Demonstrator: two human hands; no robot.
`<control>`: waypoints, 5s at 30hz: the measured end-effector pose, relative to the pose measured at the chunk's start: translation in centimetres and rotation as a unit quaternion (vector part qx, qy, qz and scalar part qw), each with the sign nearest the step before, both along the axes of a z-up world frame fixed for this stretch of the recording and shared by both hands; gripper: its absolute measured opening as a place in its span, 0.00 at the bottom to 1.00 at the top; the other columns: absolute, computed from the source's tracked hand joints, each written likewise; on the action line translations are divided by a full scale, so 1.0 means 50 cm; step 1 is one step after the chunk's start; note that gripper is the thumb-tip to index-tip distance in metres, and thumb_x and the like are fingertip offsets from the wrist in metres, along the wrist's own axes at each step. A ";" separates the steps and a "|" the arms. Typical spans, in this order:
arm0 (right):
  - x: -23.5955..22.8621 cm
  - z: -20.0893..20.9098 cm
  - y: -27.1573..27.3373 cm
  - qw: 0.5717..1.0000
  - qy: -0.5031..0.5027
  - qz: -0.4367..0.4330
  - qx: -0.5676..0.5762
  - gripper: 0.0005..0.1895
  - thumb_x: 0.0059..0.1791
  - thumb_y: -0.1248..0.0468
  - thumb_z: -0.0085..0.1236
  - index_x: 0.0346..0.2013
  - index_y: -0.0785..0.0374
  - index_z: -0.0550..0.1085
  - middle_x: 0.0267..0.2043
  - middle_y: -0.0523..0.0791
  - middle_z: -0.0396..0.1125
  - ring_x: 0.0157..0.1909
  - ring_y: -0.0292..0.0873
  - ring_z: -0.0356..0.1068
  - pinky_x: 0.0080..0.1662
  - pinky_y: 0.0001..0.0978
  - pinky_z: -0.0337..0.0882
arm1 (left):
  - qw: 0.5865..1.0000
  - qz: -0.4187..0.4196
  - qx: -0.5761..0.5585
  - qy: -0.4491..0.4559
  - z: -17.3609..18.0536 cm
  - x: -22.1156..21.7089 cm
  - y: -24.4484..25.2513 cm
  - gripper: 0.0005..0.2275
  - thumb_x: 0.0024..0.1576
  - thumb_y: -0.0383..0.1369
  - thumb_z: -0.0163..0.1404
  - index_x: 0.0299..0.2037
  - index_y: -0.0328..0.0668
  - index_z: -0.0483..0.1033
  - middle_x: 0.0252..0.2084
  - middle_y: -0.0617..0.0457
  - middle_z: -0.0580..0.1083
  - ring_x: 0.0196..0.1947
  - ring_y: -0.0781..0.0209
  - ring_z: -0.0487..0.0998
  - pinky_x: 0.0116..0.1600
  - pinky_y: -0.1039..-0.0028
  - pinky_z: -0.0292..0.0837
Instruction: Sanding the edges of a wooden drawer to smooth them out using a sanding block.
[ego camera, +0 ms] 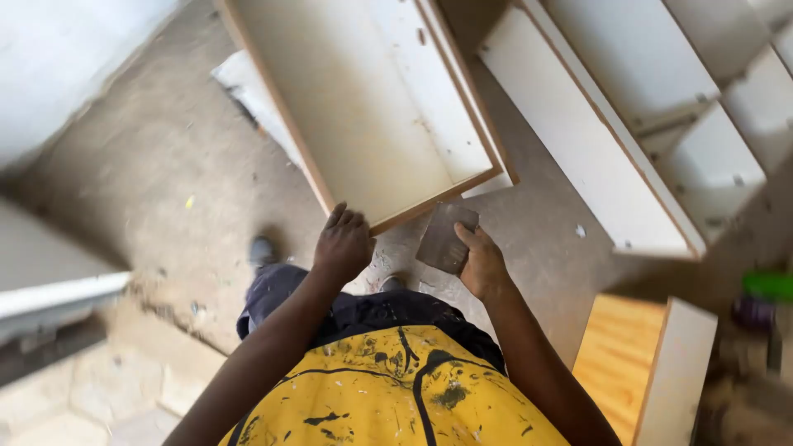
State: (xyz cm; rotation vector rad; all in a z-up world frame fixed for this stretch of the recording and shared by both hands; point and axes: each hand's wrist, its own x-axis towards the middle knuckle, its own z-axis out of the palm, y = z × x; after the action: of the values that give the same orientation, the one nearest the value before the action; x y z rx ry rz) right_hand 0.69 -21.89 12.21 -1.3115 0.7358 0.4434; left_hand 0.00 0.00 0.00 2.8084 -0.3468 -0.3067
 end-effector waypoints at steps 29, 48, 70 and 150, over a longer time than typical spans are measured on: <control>0.126 -0.167 -0.046 0.571 -0.349 0.604 -0.433 0.30 0.53 0.75 0.44 0.71 0.60 0.62 0.69 0.54 0.60 0.74 0.55 0.53 0.73 0.47 0.48 | 0.384 0.699 -0.603 -0.016 -0.032 -0.077 -0.165 0.21 0.61 0.43 0.58 0.60 0.41 0.76 0.42 0.49 0.78 0.37 0.70 0.73 0.45 0.79 0.77; 0.287 -0.162 -0.202 0.516 -0.332 0.636 -0.467 0.30 0.51 0.70 0.45 0.69 0.59 0.64 0.69 0.49 0.62 0.73 0.48 0.57 0.72 0.40 0.49 | 0.517 0.682 -0.517 0.008 0.054 -0.075 -0.159 0.18 0.67 0.34 0.46 0.64 0.32 0.72 0.61 0.33 0.73 0.65 0.39 0.71 0.70 0.52 0.63; 0.096 -0.111 -0.003 0.821 -0.164 0.364 -0.407 0.17 0.49 0.51 0.59 0.45 0.57 0.76 0.42 0.45 0.75 0.51 0.46 0.75 0.54 0.44 0.74 | 0.588 0.532 -0.560 0.239 0.076 -0.089 0.013 0.28 0.62 0.52 0.52 0.59 0.33 0.74 0.59 0.30 0.73 0.60 0.33 0.74 0.60 0.41 0.68; 0.188 -0.245 0.084 0.952 -0.167 -0.196 -0.163 0.41 0.58 0.41 0.36 0.64 0.76 0.44 0.64 0.65 0.48 0.69 0.65 0.52 0.68 0.60 0.52 | 0.788 0.464 -0.261 0.309 0.121 0.036 0.043 0.12 0.59 0.32 0.49 0.45 0.31 0.83 0.28 0.34 0.80 0.30 0.52 0.85 0.43 0.59 0.79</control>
State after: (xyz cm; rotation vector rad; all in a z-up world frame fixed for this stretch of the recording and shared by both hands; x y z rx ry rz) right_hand 10.10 -17.70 -0.04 -1.4555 0.7782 -0.2295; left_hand 1.80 2.17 6.03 1.8571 0.9245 -0.7050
